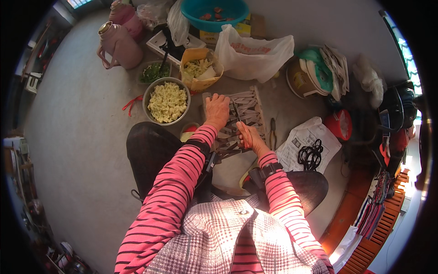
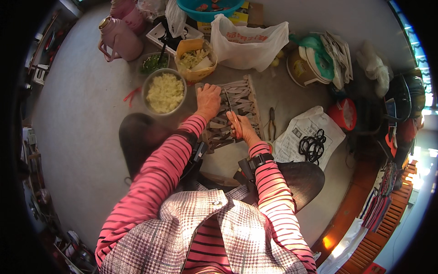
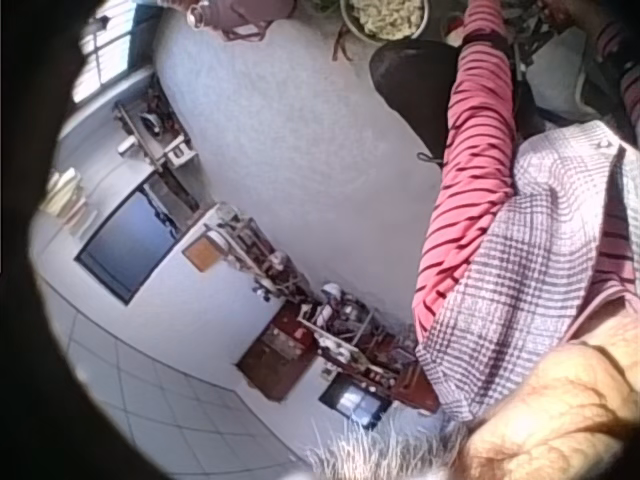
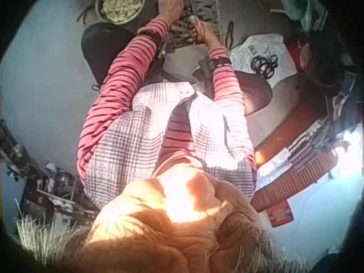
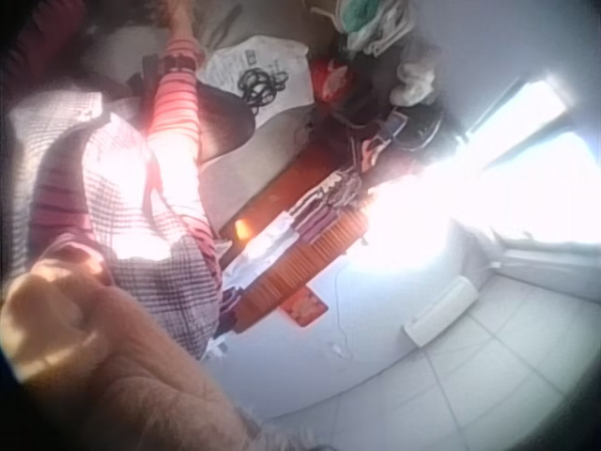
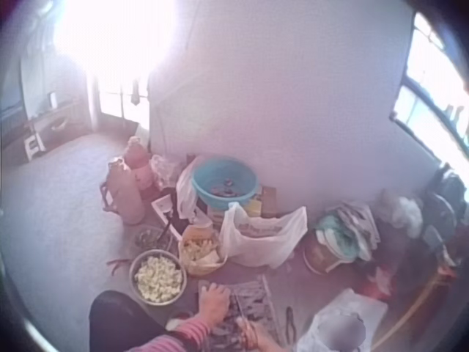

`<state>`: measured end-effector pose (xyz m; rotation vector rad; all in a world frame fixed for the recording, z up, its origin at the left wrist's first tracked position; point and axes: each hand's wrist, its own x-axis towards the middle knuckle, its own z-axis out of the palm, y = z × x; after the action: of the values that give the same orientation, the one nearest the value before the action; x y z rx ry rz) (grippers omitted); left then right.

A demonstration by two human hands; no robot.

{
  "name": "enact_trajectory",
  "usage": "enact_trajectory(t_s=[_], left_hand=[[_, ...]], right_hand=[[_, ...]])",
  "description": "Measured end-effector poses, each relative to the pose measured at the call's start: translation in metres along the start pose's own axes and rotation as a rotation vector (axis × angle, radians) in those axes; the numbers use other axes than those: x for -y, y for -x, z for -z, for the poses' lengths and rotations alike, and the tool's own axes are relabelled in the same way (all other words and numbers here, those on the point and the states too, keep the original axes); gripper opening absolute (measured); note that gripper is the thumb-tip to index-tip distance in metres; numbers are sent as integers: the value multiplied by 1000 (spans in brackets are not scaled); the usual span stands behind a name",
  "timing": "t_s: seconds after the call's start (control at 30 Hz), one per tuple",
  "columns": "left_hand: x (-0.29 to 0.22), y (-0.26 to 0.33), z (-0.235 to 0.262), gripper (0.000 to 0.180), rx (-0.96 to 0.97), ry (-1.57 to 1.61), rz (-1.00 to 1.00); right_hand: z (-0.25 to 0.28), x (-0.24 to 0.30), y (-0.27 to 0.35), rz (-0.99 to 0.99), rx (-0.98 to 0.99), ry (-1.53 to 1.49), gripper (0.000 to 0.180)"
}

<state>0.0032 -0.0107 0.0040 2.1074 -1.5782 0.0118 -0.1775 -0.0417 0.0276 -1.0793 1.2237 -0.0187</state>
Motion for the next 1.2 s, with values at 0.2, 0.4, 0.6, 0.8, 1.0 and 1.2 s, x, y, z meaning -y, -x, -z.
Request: enact_trajectory(t_s=[0.2, 0.4, 0.6, 0.8, 1.0, 1.2], left_hand=[[-3, -2, 2, 20, 0, -16, 8], [-3, -3, 1, 16, -18, -14, 19], [-4, -4, 2, 12, -16, 45, 48], [-4, -5, 3, 11, 15, 23, 78], [-4, -5, 5, 11, 22, 47, 75], [-3, -4, 3, 11, 48, 37, 57]], right_hand=[[1, -3, 2, 67, -16, 24, 67], [-2, 1, -5, 107, -22, 57, 68], [-9, 19, -8, 62, -31, 86, 73], [-11, 26, -6, 15, -52, 106, 70], [-14, 21, -2, 73, -94, 129, 70], [-16, 26, -9, 109, -57, 75, 69]])
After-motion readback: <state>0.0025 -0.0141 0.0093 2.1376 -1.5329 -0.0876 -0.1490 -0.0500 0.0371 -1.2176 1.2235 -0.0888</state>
